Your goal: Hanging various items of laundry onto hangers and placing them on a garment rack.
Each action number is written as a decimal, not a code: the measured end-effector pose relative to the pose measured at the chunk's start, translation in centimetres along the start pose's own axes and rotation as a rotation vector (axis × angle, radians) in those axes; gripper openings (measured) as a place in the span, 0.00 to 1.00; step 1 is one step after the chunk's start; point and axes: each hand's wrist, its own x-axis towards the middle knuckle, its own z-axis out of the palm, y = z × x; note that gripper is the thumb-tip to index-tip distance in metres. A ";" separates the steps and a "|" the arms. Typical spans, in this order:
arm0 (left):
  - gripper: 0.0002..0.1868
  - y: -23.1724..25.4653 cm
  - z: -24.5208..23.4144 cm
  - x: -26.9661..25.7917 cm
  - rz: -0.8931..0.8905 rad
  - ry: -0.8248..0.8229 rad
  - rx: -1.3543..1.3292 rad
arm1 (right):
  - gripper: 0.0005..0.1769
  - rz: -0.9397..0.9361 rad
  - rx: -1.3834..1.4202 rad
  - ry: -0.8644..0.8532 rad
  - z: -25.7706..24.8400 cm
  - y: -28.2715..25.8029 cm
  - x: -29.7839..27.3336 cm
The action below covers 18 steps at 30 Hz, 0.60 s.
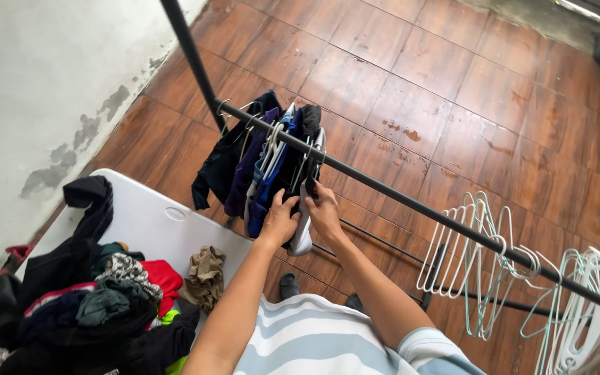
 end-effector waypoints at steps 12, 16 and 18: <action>0.21 0.8 -2.3 -3.9 0.013 0.289 -0.128 | 0.16 -0.269 0.140 -0.114 0.7 -3.9 -1.3; 0.20 2.0 -5.9 -7.7 -0.050 0.468 -0.089 | 0.16 -0.321 0.151 -0.287 2.3 -5.5 -2.6; 0.19 2.7 -7.9 -10.4 -0.095 0.565 -0.114 | 0.15 -0.324 0.183 -0.389 3.6 -6.3 -3.8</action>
